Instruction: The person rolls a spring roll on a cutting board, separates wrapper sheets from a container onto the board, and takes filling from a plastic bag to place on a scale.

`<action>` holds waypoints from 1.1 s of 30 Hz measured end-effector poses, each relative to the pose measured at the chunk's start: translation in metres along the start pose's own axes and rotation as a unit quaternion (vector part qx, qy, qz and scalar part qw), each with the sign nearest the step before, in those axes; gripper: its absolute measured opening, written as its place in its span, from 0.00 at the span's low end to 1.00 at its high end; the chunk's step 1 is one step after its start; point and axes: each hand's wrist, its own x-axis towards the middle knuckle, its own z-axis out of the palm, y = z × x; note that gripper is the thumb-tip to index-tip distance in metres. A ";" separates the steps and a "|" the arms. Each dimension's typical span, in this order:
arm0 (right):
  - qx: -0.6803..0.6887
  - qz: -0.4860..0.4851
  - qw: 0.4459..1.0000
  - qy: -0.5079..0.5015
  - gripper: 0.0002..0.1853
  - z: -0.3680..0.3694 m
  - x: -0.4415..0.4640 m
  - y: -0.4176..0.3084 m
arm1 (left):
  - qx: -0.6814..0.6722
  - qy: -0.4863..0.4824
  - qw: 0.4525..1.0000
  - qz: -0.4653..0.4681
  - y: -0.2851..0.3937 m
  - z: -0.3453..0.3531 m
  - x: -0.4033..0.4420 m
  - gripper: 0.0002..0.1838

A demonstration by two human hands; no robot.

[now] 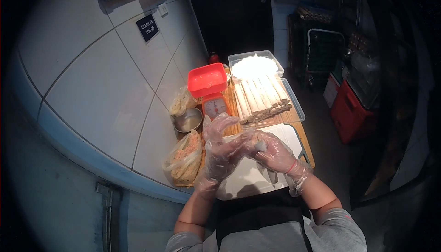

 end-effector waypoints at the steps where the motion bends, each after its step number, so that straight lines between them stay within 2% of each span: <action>1: 0.026 0.033 0.999 -0.006 0.17 0.000 -0.001 -0.002 | -0.011 0.004 1.000 0.010 -0.001 0.000 -0.001 0.13; 3: 0.077 0.099 0.992 -0.018 0.17 0.000 0.000 -0.011 | 0.007 -0.025 1.000 0.010 -0.004 -0.003 -0.003 0.13; 6: 0.141 0.046 0.989 0.003 0.11 0.007 -0.002 0.001 | -0.027 -0.057 0.998 -0.018 -0.001 -0.009 0.004 0.12; 7: 0.159 0.075 0.984 -0.012 0.11 0.006 -0.002 0.000 | -0.048 -0.066 0.996 -0.031 -0.001 -0.010 0.008 0.11; 9: 0.198 0.135 0.970 -0.042 0.12 0.003 -0.003 -0.003 | -0.232 -0.017 0.963 -0.135 0.000 0.001 0.015 0.18; 11: 0.234 0.162 0.956 -0.071 0.11 0.002 -0.001 -0.008 | -0.392 -0.050 0.893 -0.213 -0.001 0.004 0.017 0.27; 12: 0.249 0.174 0.949 -0.086 0.11 0.002 0.001 -0.011 | -0.460 -0.107 0.849 -0.238 -0.004 0.005 0.017 0.31; 14: 0.262 0.160 0.948 -0.082 0.11 0.001 0.001 -0.012 | -0.431 -0.168 0.882 -0.089 -0.019 0.015 0.017 0.35; 17: 0.289 0.166 0.940 -0.072 0.12 0.000 -0.001 -0.019 | -0.469 -0.130 0.862 -0.145 -0.015 0.021 0.012 0.34; 18: 0.299 0.173 0.936 -0.070 0.13 0.000 -0.001 -0.021 | -0.450 -0.129 0.876 -0.115 -0.015 0.020 0.013 0.33; 21: 0.331 0.198 0.918 -0.090 0.26 -0.001 -0.003 -0.011 | -0.376 -0.124 0.917 -0.045 -0.015 0.013 0.015 0.29; 23: 0.351 0.187 0.913 -0.087 0.21 0.001 -0.003 -0.014 | -0.305 -0.124 0.944 -0.023 -0.017 0.012 0.011 0.27; 26: 0.336 0.194 0.919 -0.070 0.13 0.000 -0.002 -0.011 | -0.321 -0.108 0.937 -0.085 -0.014 0.016 0.004 0.23; 27: 0.323 0.201 0.923 -0.062 0.11 0.000 -0.003 -0.009 | -0.339 -0.112 0.926 -0.122 -0.013 0.019 0.001 0.24; 30: 0.255 0.132 0.958 0.011 0.09 0.003 0.002 -0.012 | -0.434 -0.173 0.832 -0.299 -0.009 0.036 -0.024 0.32; 32: 0.305 0.091 0.947 0.037 0.08 0.006 0.003 0.000 | -0.548 -0.224 0.747 -0.302 -0.020 0.054 -0.076 0.42; 33: 0.329 0.070 0.940 0.051 0.08 0.007 0.003 0.007 | -0.628 -0.254 0.693 -0.247 -0.028 0.064 -0.108 0.48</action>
